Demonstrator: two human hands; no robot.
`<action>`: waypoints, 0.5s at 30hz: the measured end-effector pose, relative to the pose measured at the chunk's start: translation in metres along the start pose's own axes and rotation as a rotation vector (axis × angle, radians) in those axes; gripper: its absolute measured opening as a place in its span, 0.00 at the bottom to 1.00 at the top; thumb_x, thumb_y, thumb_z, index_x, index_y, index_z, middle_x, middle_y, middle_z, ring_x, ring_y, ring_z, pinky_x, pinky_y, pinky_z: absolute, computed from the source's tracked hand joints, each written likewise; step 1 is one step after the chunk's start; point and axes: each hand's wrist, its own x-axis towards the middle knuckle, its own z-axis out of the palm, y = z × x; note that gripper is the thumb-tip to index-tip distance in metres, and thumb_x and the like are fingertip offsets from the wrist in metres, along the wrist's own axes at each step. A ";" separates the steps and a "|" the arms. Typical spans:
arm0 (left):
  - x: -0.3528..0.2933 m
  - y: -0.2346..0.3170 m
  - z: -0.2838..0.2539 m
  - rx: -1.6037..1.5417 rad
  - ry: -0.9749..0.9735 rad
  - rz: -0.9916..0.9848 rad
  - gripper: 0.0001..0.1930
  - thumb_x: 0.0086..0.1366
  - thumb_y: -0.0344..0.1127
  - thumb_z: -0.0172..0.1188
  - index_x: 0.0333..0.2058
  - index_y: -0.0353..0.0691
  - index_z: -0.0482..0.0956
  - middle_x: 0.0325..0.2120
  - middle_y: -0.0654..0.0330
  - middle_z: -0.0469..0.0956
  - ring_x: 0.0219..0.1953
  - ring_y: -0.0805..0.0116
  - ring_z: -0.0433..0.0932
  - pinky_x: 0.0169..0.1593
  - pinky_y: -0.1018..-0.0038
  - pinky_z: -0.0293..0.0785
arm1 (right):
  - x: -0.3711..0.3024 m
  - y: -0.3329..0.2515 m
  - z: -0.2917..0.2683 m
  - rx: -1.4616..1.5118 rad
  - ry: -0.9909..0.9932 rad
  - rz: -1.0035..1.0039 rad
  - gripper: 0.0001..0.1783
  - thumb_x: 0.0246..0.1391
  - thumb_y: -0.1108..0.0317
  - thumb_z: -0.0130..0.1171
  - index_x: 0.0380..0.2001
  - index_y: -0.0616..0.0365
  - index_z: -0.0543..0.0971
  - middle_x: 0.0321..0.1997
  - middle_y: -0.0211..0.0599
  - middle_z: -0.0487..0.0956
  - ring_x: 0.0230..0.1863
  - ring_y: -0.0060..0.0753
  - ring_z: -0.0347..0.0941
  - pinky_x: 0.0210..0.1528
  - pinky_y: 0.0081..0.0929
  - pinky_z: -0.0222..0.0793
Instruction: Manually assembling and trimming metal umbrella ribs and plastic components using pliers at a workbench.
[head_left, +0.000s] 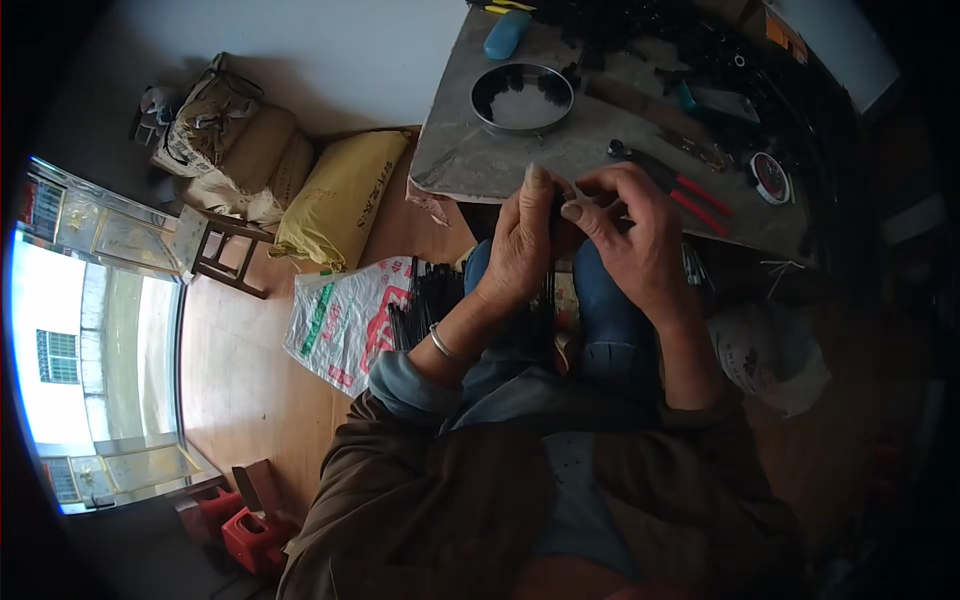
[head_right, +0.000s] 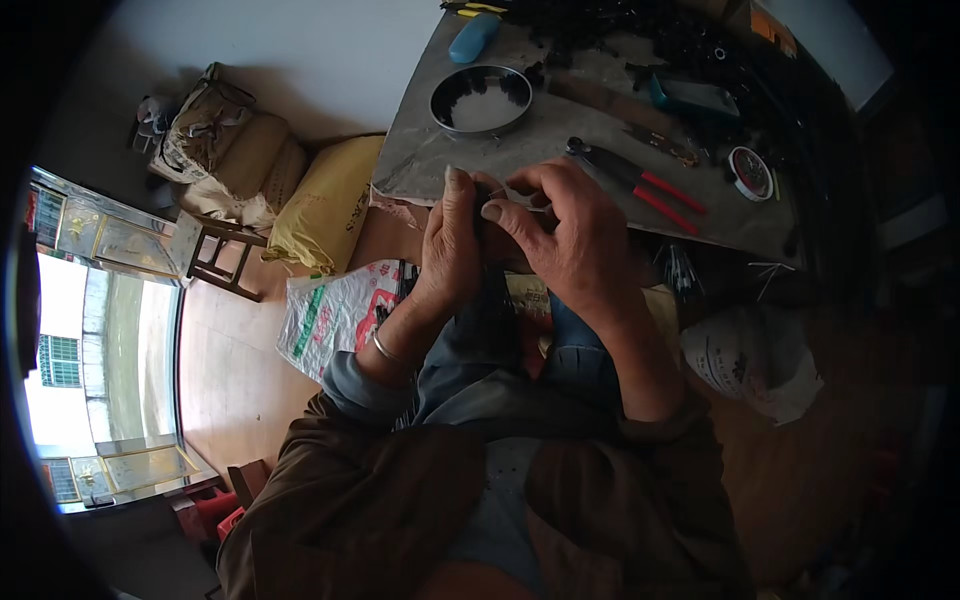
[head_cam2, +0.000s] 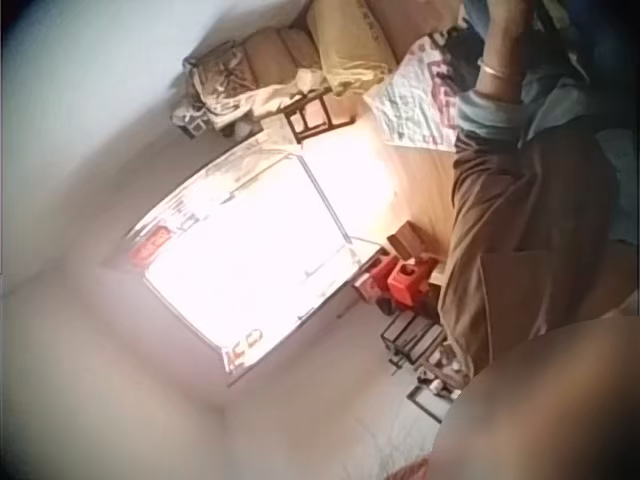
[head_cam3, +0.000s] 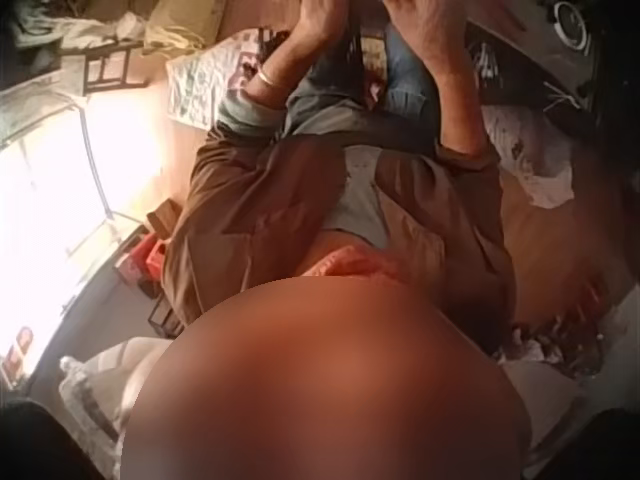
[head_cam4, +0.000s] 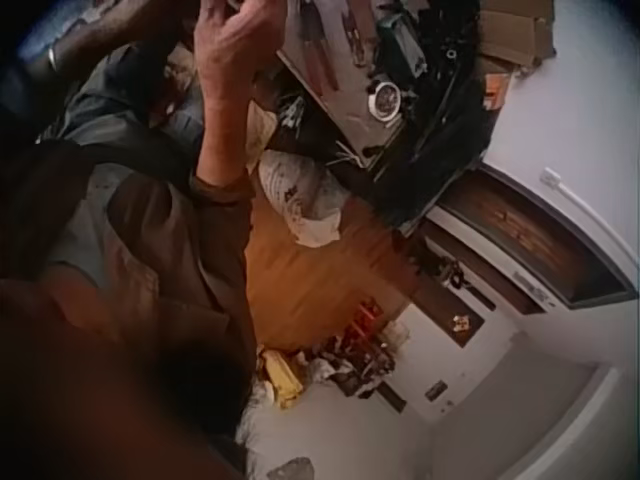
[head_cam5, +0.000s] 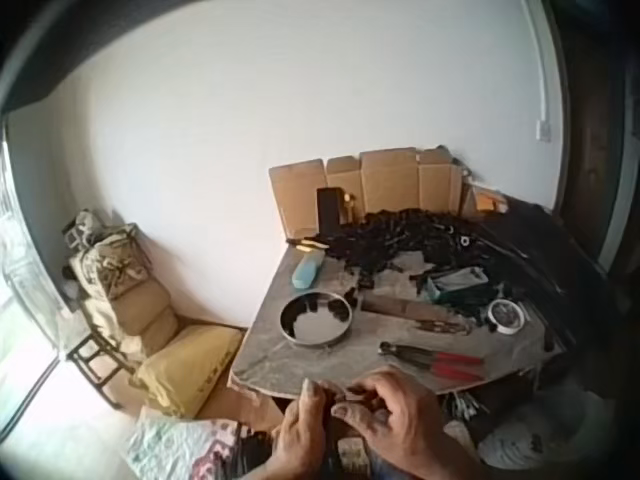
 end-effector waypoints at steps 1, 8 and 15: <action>0.000 -0.001 0.001 -0.002 -0.005 0.024 0.24 0.74 0.53 0.34 0.32 0.39 0.70 0.18 0.70 0.64 0.19 0.82 0.60 0.23 0.83 0.57 | -0.001 0.002 0.001 -0.026 0.022 -0.025 0.07 0.56 0.67 0.59 0.33 0.60 0.75 0.31 0.37 0.76 0.30 0.35 0.75 0.30 0.30 0.72; -0.003 -0.006 -0.006 0.035 -0.036 0.024 0.28 0.72 0.58 0.32 0.28 0.40 0.68 0.16 0.70 0.62 0.18 0.82 0.58 0.22 0.83 0.55 | 0.001 0.023 -0.010 0.155 -0.043 0.027 0.13 0.58 0.60 0.58 0.38 0.59 0.75 0.35 0.36 0.76 0.34 0.29 0.74 0.34 0.25 0.73; -0.003 -0.006 -0.015 0.001 0.004 -0.032 0.30 0.71 0.61 0.32 0.27 0.41 0.70 0.14 0.70 0.61 0.17 0.81 0.59 0.21 0.82 0.56 | -0.002 0.122 -0.080 -0.562 -0.109 0.146 0.11 0.46 0.65 0.65 0.27 0.58 0.73 0.34 0.34 0.73 0.40 0.41 0.70 0.41 0.36 0.67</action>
